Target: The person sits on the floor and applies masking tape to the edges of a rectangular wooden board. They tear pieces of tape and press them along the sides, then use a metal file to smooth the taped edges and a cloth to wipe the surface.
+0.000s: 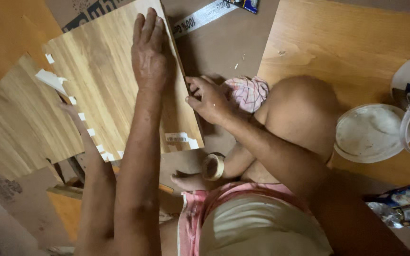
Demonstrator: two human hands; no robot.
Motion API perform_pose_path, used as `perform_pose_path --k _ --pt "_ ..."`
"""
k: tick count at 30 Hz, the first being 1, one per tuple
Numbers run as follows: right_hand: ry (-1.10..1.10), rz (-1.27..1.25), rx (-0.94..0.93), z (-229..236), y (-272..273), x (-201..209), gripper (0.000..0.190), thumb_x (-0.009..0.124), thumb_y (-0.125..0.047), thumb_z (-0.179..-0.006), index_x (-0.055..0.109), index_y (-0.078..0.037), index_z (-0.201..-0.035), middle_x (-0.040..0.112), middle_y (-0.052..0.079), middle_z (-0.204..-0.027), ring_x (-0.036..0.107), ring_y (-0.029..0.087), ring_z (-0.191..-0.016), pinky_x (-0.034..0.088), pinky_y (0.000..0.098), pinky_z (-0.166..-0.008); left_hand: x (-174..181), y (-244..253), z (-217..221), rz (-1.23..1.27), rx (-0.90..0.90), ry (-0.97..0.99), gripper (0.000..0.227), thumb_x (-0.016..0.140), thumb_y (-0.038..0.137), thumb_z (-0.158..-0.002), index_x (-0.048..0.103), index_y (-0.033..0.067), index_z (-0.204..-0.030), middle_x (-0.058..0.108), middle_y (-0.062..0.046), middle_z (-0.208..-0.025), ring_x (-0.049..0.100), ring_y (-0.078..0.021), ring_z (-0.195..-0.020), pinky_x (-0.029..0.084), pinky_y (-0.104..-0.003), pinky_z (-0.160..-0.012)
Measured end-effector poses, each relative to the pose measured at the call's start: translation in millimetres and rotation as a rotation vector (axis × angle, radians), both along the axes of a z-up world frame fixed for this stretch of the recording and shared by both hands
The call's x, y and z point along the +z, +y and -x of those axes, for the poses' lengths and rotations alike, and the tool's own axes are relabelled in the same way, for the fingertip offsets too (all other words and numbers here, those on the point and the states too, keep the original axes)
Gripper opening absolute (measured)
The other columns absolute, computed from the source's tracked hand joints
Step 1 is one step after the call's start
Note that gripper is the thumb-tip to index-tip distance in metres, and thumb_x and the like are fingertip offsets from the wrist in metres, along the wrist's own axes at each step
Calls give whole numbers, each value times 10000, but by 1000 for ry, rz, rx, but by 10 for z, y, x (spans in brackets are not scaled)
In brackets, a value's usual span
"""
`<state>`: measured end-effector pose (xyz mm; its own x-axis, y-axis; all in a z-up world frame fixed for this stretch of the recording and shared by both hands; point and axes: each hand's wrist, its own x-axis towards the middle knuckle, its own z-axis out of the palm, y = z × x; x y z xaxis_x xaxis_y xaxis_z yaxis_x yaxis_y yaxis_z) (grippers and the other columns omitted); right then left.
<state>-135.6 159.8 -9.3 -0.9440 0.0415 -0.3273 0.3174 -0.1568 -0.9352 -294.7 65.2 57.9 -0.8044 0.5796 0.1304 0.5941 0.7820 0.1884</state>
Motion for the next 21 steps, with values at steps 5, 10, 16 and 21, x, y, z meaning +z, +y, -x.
perform_pose_path --k 5,10,16,21 --pt "86 -142 8 58 66 43 534 771 -99 -860 588 -3 -1352 639 129 -1122 674 211 -940 571 341 -824 -8 77 171 41 -2 7 304 614 24 -1020 673 -35 -1312 588 -219 -1469 504 -473 -1377 448 -482 -1152" --pt "107 -211 21 72 108 14 518 788 -119 -856 604 -17 -1330 648 125 -1109 681 211 -954 562 348 -831 -43 158 323 61 -16 27 301 605 48 -1025 675 -38 -1305 595 -218 -1455 524 -466 -1354 469 -477 -1119" --pt "113 -163 3 84 25 -16 518 754 -118 -872 590 -25 -1354 636 116 -1096 690 206 -892 578 332 -806 26 83 114 36 -22 64 394 589 15 -947 661 -67 -1325 578 -244 -1457 514 -488 -1327 456 -482 -1088" --pt "137 -218 -21 3 2 -60 497 763 -103 -871 605 -19 -1334 638 117 -1092 692 205 -895 568 335 -816 -154 -24 -185 -52 46 -2 346 623 66 -1007 650 -31 -1337 561 -212 -1481 496 -441 -1401 437 -467 -1170"
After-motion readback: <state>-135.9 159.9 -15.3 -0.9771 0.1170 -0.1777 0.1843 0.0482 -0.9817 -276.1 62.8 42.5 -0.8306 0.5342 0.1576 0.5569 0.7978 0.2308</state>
